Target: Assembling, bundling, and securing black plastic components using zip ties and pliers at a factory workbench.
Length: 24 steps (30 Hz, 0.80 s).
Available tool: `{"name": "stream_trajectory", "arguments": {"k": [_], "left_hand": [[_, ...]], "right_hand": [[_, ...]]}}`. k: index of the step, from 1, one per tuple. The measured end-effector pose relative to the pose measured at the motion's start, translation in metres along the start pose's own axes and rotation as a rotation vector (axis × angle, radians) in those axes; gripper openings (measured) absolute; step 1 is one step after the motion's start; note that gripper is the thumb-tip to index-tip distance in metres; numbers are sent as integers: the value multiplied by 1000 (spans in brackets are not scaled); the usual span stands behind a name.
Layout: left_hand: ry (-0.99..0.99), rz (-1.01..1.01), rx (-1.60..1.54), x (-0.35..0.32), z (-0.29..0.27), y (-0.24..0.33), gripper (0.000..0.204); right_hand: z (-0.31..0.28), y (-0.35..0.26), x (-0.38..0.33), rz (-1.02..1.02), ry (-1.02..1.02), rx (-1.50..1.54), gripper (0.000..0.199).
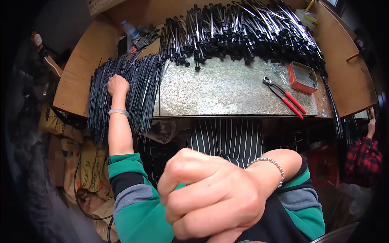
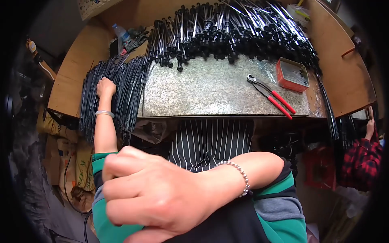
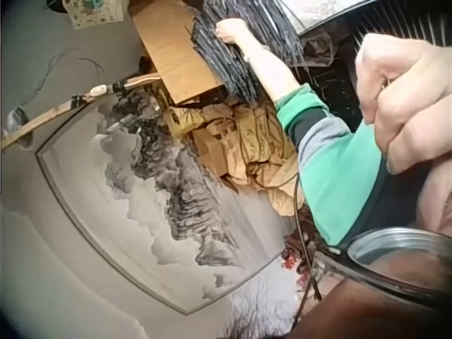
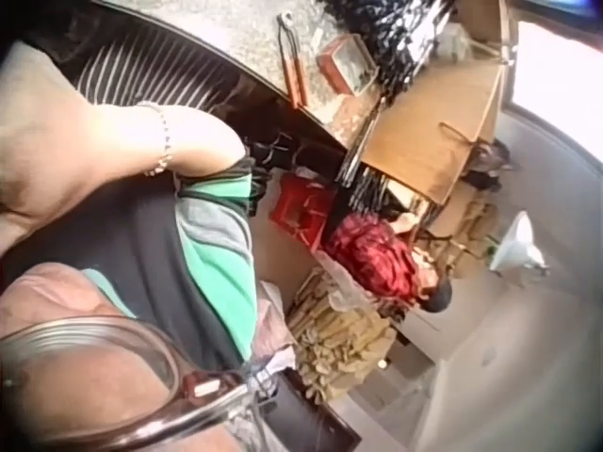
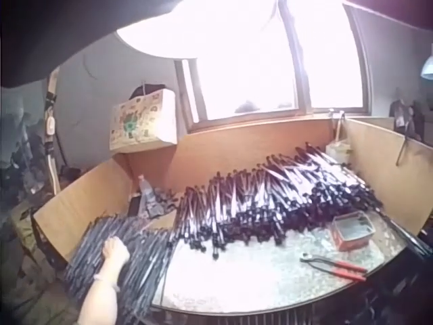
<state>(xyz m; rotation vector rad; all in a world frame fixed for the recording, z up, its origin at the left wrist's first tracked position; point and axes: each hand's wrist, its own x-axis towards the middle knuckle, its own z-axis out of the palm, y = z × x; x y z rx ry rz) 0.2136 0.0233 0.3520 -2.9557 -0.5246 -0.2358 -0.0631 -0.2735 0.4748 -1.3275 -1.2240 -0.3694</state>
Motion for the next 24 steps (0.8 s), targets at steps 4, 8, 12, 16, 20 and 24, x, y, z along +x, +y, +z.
{"name": "stream_trajectory", "arguments": {"k": [4,8,12,16,20,24], "left_hand": [[214,53,32,-4,18,-9,30],[151,28,-161,-18,1,-7,28],[48,52,-144,-20,-1,-11,29],[210,29,-221,-22,-8,-17,34],[191,79,-235,-25,-10,-15,37],[216,132,-208,-26,-20,-12,31]], "right_hand": [[-6,-7,31,-175,-49,95,38],[1,1,26,-136,-55,52,38],[11,18,-1,1,-71,7,40],[-2,46,-38,260,-67,-251,33],[-17,68,-82,577,25,-397,16],[-35,75,-109,736,115,-608,16]]}}
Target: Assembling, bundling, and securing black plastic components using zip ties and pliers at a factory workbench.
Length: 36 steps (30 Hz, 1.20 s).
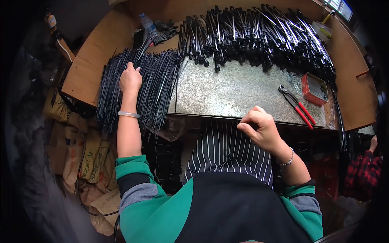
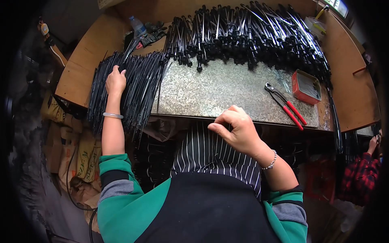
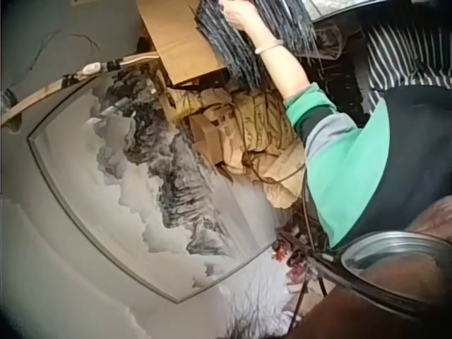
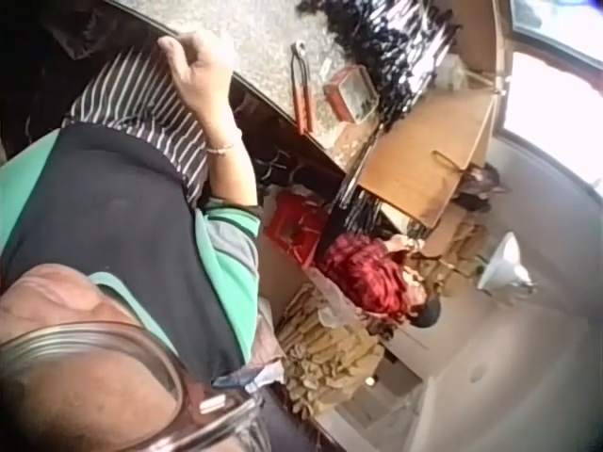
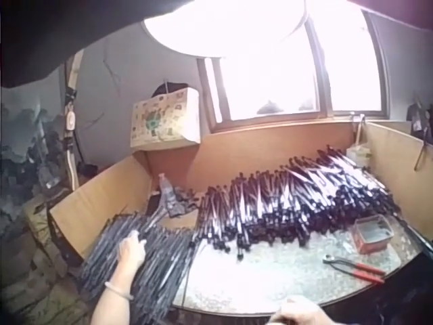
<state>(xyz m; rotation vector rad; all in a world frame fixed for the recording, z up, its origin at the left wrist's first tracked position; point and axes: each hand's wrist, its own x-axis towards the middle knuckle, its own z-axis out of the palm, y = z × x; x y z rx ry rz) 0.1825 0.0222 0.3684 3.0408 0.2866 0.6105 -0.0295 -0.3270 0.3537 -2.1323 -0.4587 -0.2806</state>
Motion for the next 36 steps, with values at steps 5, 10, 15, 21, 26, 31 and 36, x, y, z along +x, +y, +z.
{"name": "stream_trajectory", "arguments": {"k": [5,10,15,21,26,31,36], "left_hand": [[457,254,51,14,12,-27,21],[419,279,-298,-20,-50,61,26],[238,557,-1004,-72,-108,155,13],[80,789,-1651,-126,-75,247,23],[-43,740,-1471,-179,-30,248,26],[-485,467,-1459,-236,-14,209,15],[-1424,143,-1823,-302,-3,156,28]], "right_hand": [[-13,15,-6,110,91,35,14],[-17,26,-2,101,119,-11,12],[-30,2,47,-61,293,55,64],[-48,-25,99,-247,446,629,84],[-48,-20,85,-172,405,667,19],[-72,-28,82,55,518,831,39],[-54,21,64,345,384,453,49]]}}
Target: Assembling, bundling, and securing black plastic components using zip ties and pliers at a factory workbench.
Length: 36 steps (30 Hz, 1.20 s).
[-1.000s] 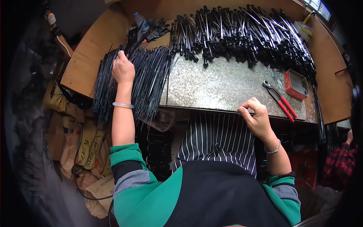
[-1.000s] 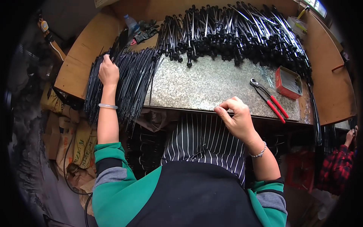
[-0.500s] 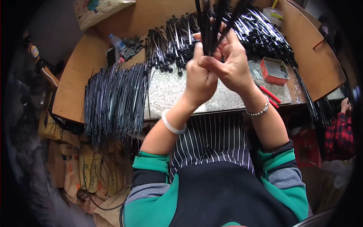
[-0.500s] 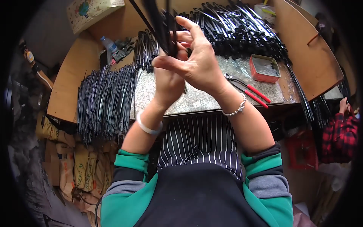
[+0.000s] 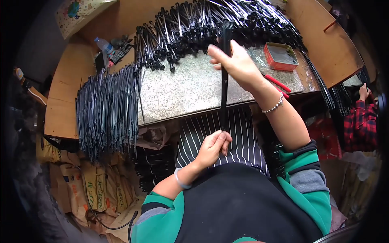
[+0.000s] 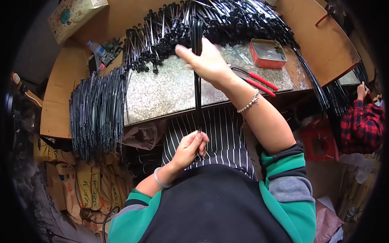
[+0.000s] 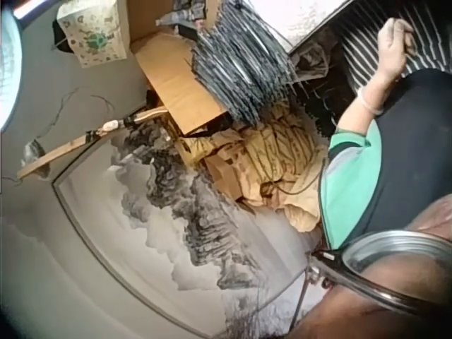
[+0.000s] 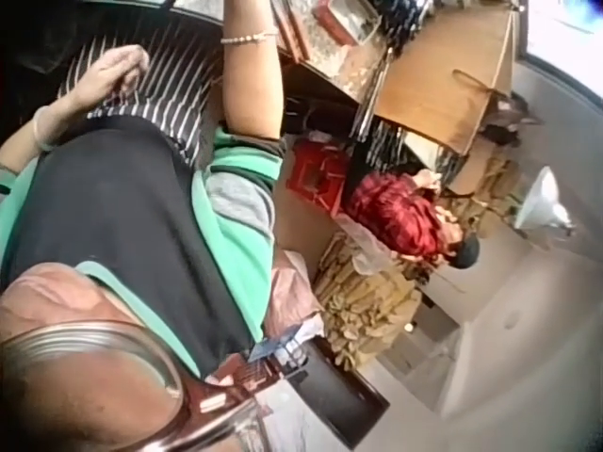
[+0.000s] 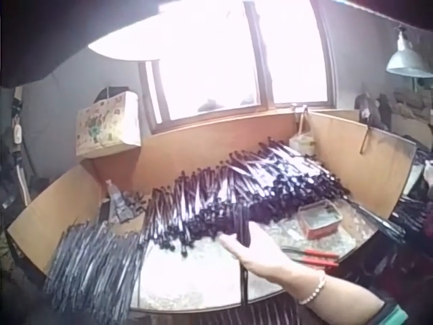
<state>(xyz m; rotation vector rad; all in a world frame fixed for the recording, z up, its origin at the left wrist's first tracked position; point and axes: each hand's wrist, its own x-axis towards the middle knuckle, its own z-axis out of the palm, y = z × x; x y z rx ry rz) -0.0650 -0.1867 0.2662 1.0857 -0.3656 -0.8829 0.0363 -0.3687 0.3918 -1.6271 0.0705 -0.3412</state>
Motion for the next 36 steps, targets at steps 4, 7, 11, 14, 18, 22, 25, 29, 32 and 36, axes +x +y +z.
{"name": "stream_trajectory", "arguments": {"k": [4,7,11,14,18,22,25,29,32,36], "left_hand": [[34,-391,-304,-22,1,0,29],[39,-395,-310,-24,-6,3,30],[-69,-229,-84,-31,18,33,35],[-105,-221,-91,-23,17,26,35],[-113,-217,-30,-21,17,25,31],[-7,-388,-222,-9,11,7,29],[-56,-355,-377,-7,-3,0,31],[-93,-172,-127,-22,23,14,31],[-142,-61,29,-28,45,15,21],[-155,130,277,-17,52,9,15]], "right_hand": [[-53,76,-20,-325,227,-1116,72],[-92,90,-42,-192,380,-1412,64],[-140,106,-45,-207,440,-1372,47],[-132,91,-49,-392,454,-1313,38],[-98,62,-76,-293,268,-813,19],[-83,47,-109,-100,128,-641,13],[-80,46,-126,-20,77,-532,14],[-63,32,-146,260,-154,-191,14],[-38,21,-160,375,-255,75,17],[-17,17,-172,285,-243,238,27]]}}
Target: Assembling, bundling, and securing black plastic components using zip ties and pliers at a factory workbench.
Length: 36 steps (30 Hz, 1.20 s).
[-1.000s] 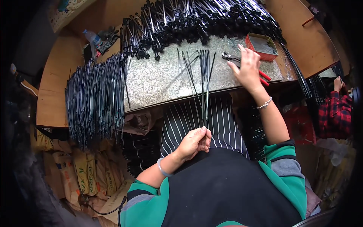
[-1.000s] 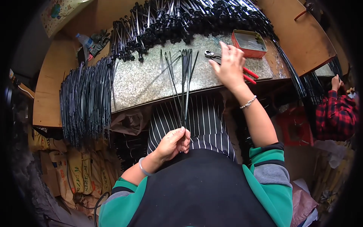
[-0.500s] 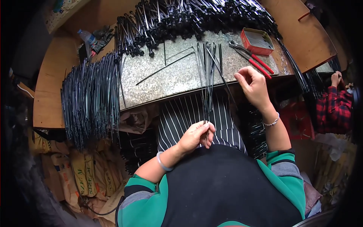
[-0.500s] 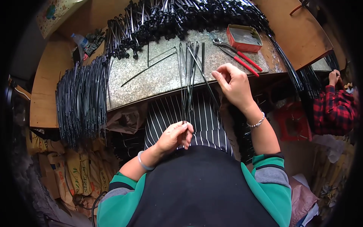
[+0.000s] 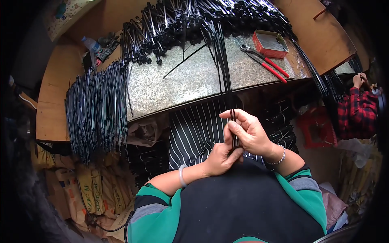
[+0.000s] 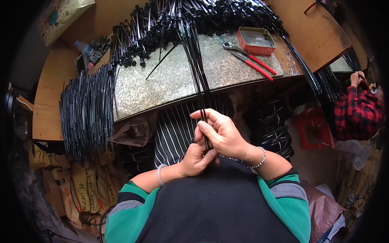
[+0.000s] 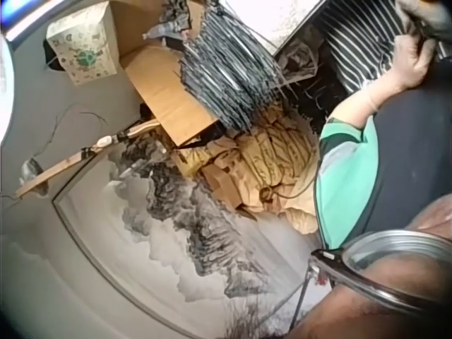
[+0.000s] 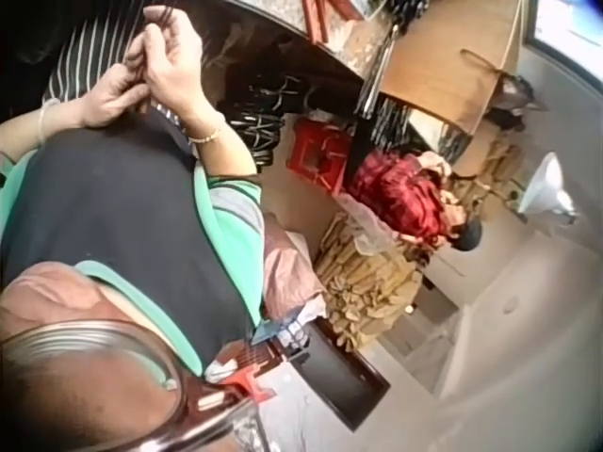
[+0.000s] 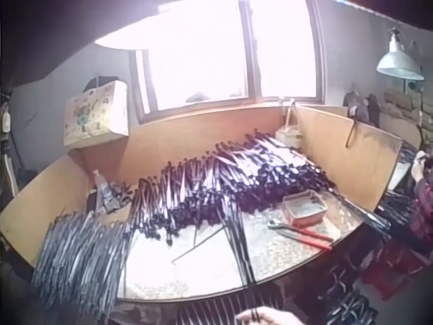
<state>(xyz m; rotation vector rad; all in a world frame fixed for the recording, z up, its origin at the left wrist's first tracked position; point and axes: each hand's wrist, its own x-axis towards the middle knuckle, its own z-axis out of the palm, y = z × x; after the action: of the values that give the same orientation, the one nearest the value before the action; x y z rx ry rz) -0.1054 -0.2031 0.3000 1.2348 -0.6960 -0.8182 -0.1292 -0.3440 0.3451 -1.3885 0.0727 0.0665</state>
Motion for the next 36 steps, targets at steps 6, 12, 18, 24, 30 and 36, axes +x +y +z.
{"name": "stream_trajectory", "arguments": {"k": [6,12,18,24,30,36], "left_hand": [[264,524,582,22,-40,45,40],[570,714,732,98,-90,126,68],[462,684,499,106,-88,149,54],[517,725,628,107,-94,150,32],[576,708,773,102,-95,153,32],[564,939,681,106,-97,150,38]], "right_hand": [[-16,-19,-22,-82,-1,140,31],[-17,-28,-40,-61,-167,175,34],[-11,-37,-34,-24,-146,236,40],[-10,-37,-25,-76,-103,299,38],[-8,-30,-20,-127,-4,257,27],[-9,-34,-15,-118,202,351,16]]}}
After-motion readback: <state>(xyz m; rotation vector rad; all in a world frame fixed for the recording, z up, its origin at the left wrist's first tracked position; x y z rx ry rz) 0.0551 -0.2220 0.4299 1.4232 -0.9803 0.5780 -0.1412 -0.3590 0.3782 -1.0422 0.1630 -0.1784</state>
